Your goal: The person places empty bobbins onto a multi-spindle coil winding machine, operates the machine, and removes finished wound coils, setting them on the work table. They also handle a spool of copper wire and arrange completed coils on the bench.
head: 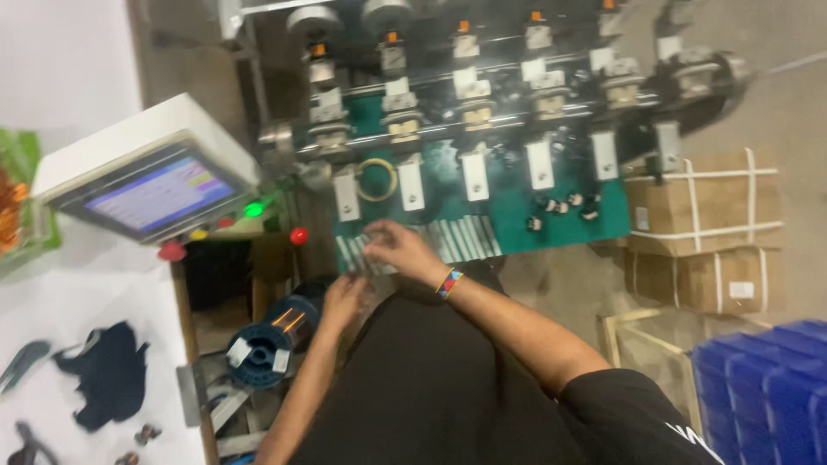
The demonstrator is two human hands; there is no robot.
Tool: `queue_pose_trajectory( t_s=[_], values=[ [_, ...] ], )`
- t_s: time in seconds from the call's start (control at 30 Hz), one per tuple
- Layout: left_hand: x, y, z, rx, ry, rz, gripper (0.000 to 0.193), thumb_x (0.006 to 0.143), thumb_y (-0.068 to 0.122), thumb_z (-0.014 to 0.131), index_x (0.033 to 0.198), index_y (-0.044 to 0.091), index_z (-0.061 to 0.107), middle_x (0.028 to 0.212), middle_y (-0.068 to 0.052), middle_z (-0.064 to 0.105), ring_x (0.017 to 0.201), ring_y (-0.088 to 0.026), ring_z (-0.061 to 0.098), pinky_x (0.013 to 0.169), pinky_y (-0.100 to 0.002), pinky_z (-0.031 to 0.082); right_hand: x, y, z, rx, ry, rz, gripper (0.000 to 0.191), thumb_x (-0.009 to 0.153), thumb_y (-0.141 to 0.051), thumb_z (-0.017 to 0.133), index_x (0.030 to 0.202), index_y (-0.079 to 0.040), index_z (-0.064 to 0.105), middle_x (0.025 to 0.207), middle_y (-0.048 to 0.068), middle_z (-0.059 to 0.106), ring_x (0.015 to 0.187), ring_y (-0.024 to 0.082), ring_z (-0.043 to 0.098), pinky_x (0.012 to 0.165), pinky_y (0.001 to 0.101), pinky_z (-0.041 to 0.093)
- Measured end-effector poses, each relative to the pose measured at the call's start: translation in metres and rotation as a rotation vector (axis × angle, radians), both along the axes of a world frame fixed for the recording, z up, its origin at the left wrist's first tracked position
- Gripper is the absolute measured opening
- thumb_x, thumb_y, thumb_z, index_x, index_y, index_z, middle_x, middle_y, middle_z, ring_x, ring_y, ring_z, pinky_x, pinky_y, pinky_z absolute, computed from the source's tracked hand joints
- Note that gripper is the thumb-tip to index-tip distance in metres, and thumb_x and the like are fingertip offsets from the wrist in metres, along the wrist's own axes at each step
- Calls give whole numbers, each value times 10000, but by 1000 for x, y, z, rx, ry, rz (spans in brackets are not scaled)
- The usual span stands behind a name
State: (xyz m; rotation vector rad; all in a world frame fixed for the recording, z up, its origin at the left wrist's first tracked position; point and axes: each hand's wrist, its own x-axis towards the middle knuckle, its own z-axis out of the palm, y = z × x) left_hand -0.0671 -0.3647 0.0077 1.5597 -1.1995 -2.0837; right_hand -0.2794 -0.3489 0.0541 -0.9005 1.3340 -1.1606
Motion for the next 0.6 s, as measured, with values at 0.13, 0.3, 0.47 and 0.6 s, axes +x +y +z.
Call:
queue_pose_trajectory(
  t_s=[0.13,0.3,0.47,0.6],
  values=[
    [17,23,-11,-256,-412,-314,353,957,373,683,1029,33,743,854,-82,780,690,-179,703,622,-295,525,-87,54,-11,-18,944,-18,477,897,-372,774,1245,-60,676,1144,198,713,1077,410,659,945,493,501],
    [36,58,-2,-27,-567,-417,362,943,398,695,910,39,726,662,-125,661,525,-205,591,488,-347,436,-238,130,-17,216,1248,-624,482,938,-378,749,1281,-50,664,1388,193,602,1286,408,551,1074,503,454],
    [17,71,9,194,-609,-250,341,935,323,690,847,-5,723,621,-95,646,462,-198,602,390,-355,438,-303,150,-33,256,1270,-504,615,925,-524,686,1338,-70,652,1476,261,498,1392,455,406,1062,597,343],
    [-25,72,14,125,-580,-105,372,958,349,676,854,-8,678,631,-83,626,466,-192,581,395,-352,445,-291,145,-45,195,1221,-353,627,858,-653,709,1303,-214,664,1464,230,513,1394,420,391,1113,640,305]
  ],
)
